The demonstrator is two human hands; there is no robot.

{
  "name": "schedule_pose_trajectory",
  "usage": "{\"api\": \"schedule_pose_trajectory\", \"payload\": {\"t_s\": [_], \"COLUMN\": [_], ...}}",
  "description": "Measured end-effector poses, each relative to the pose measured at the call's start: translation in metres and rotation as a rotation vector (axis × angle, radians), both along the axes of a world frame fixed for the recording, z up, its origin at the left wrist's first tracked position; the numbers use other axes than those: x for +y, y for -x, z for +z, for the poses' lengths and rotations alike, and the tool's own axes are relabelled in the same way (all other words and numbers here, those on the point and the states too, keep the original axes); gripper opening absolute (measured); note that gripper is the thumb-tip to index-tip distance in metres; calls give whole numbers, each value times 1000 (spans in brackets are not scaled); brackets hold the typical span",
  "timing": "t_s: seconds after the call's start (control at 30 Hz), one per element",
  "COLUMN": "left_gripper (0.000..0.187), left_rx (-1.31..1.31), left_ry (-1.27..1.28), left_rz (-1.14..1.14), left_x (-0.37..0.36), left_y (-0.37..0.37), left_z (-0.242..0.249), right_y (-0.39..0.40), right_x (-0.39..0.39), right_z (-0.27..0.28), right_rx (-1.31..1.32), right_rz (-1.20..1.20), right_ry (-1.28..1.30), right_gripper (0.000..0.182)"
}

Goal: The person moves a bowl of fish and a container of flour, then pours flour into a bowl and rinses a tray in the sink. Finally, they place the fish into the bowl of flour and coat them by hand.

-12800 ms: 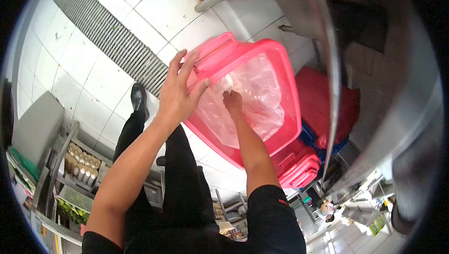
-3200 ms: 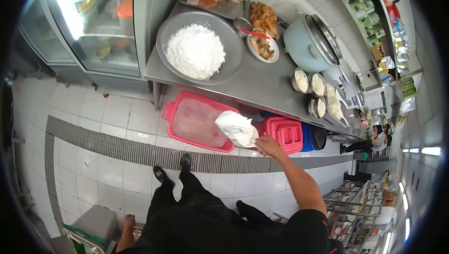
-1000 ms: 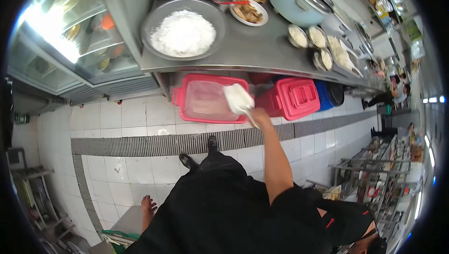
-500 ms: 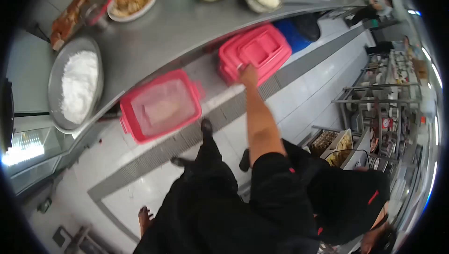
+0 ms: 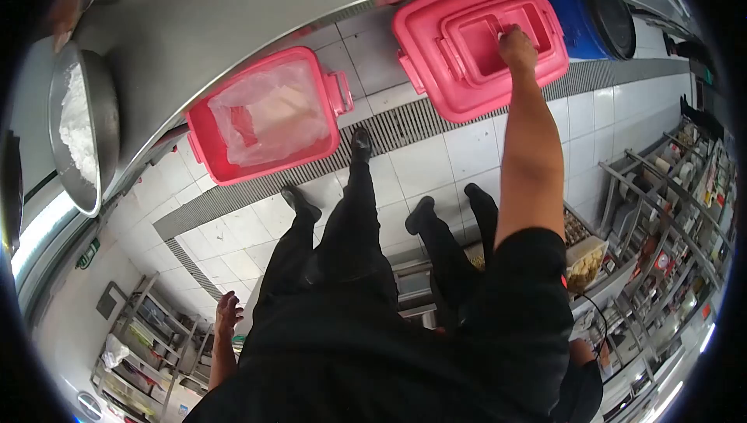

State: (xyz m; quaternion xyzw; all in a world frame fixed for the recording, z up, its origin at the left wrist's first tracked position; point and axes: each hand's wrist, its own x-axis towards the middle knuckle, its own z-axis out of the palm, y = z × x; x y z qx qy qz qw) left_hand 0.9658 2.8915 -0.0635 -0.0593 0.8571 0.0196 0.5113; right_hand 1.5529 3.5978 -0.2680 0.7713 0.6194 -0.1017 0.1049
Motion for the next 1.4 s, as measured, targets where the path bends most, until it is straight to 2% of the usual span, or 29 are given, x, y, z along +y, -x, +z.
{"api": "schedule_pose_trajectory", "payload": {"t_s": [0.07, 0.17, 0.23, 0.3, 0.37, 0.5, 0.57, 0.67, 0.73, 0.9, 1.03, 1.07, 1.1, 1.13, 1.17, 1.2, 1.23, 1.27, 1.33, 1.4], "left_gripper": [51, 51, 51, 49, 49, 47, 48, 48, 49, 47, 47, 47, 47, 47, 47, 46, 46, 45, 43, 39], "left_rx": [6, 4, 13, -18, -48, -29, -21, 24, 52, 175, 119, 106, 106, 103, 97, 102, 95, 68, 5, -67], "left_ry": [-33, -87, -116, -151, -177, -267, -281, -401, -395, -344, -157, -143, -152, -174, -186, -202, -214, -261, -391, -592], "left_rz": [-6, -8, 8, 25, 30, 20, 10, 69, 111, 259, 318, 307, 307, 321, 334, 341, 341, 333, 367, 305], "left_x": [4, 3, -3, -7, -11, -23, -34, -66, -92, -189, -244, -249, -250, -248, -249, -245, -237, -224, -172, -93], "left_y": [1, 10, 19, 24, 33, 58, 82, 121, 148, 190, 201, 203, 207, 209, 210, 211, 214, 219, 223, 227], "left_z": [2, -5, -15, -25, -37, -58, -57, -49, -33, -24, -25, -25, -25, -28, -28, -34, -38, -43, -39, -25], "right_y": [4, 49, 78, 110, 156, 271, 339, 427, 475, 563, 579, 577, 574, 575, 569, 559, 554, 553, 535, 503], "right_x": [-12, -45, -74, -113, -158, -252, -287, -331, -350, -366, -344, -338, -332, -327, -322, -316, -308, -311, -333, -350], "right_z": [13, 74, 104, 115, 128, 112, 100, 59, 19, -5, -7, -12, -20, -28, -45, -61, -64, -37, -29, -51], "right_rx": [82, 218, 251, 396, 408, 581, 536, 538, 537, 563, 546, 542, 538, 564, 563, 621, 679, 560, 541, 795], "right_rz": [102, 157, 118, 64, 26, -14, -45, -5, 27, -24, -141, -140, -134, -160, -156, -76, 5, 87, 111, 11], "right_ry": [-38, -80, -63, -160, -97, -139, -44, -75, -224, -216, -187, -90, 5, -15, -21, 14, 41, 58, -175, -312], "right_gripper": [37, 32, 35, 40, 45, 37, 32, 29, 27, 26, 24, 26, 28, 38, 38, 43, 49, 57, 62, 65]}}
